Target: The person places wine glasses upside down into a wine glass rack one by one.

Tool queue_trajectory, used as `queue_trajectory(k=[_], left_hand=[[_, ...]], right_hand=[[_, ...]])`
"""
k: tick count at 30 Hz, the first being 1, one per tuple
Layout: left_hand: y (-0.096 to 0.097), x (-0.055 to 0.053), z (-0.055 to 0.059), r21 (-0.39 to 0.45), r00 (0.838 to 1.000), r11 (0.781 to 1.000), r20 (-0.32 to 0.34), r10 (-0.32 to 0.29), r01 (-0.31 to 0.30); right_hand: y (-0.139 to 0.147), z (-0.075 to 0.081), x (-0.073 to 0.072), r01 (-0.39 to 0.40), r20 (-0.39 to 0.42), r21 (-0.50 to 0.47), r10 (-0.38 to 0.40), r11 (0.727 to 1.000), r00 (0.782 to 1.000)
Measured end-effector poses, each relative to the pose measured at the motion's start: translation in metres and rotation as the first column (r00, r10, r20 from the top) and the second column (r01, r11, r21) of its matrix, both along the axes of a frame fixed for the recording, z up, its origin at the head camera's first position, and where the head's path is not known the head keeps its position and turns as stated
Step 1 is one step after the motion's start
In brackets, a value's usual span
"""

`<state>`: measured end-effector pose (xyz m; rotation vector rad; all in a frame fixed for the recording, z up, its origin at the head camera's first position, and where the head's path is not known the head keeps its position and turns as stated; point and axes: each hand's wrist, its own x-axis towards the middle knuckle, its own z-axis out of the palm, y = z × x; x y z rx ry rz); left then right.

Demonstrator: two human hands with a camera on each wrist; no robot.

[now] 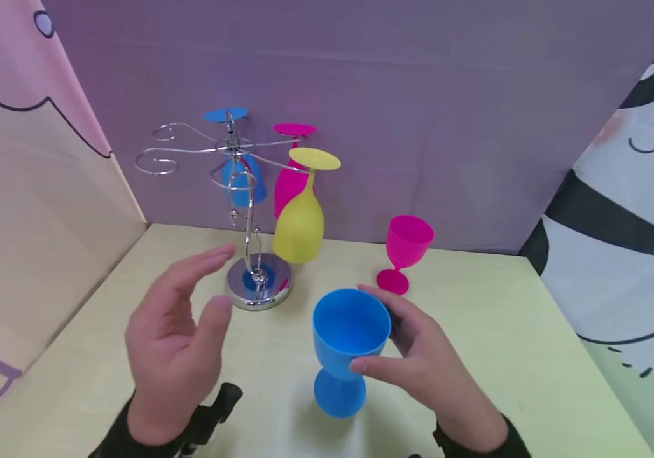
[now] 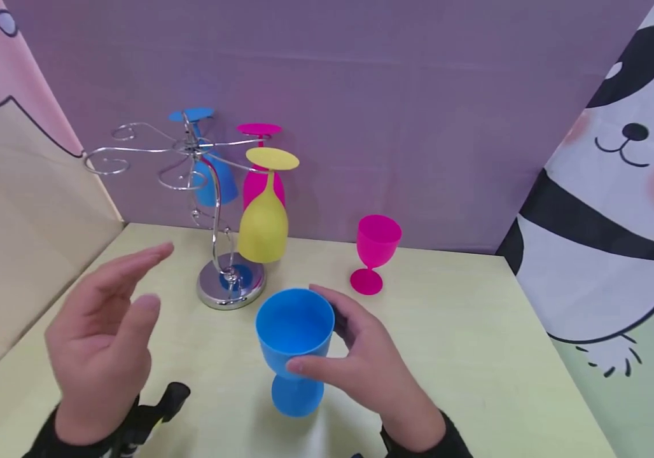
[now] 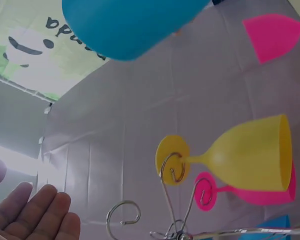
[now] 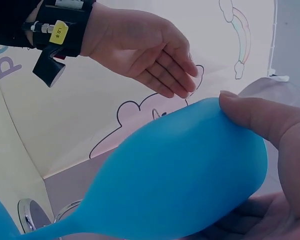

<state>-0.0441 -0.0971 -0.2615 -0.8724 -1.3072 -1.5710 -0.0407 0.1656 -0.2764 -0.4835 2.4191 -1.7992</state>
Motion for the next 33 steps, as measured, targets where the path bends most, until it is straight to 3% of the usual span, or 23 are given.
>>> queue_trajectory(k=[8,13,18,23,25,28,31,33], left_hand=[[-0.001,0.002,-0.007,-0.120,0.985,0.992,0.172,-0.027,0.048],[-0.002,0.004,-0.011,-0.162,0.966,0.986,0.259,-0.001,0.044],[-0.006,0.000,-0.012,-0.143,0.960,0.989,0.280,-0.003,0.045],[-0.012,-0.004,-0.011,-0.080,0.947,0.995,0.320,-0.035,0.064],[-0.011,-0.006,-0.013,-0.075,0.932,0.995,0.361,-0.041,0.072],[-0.009,-0.010,-0.017,-0.076,0.896,0.994,0.442,-0.038,0.080],[-0.005,-0.016,-0.023,-0.117,0.839,0.992,0.543,0.026,0.045],[0.000,-0.021,-0.031,-0.135,0.802,0.989,0.597,0.037,0.054]], right_hand=[[-0.002,0.001,-0.001,0.060,-0.047,-0.037,-0.061,0.998,0.997],[-0.004,0.003,0.001,0.141,-0.035,-0.091,-0.145,0.986,0.989],[-0.005,0.007,0.004,0.253,-0.004,-0.217,-0.260,0.943,0.965],[-0.004,0.006,0.004,0.274,-0.038,-0.374,-0.310,0.886,0.950],[-0.003,0.005,0.004,0.248,-0.043,-0.439,-0.296,0.864,0.954],[-0.002,0.002,0.003,0.191,-0.033,-0.558,-0.252,0.807,0.967],[0.000,0.000,0.001,0.109,-0.042,-0.667,-0.184,0.737,0.982],[0.000,-0.002,-0.001,0.040,-0.073,-0.715,-0.131,0.698,0.989]])
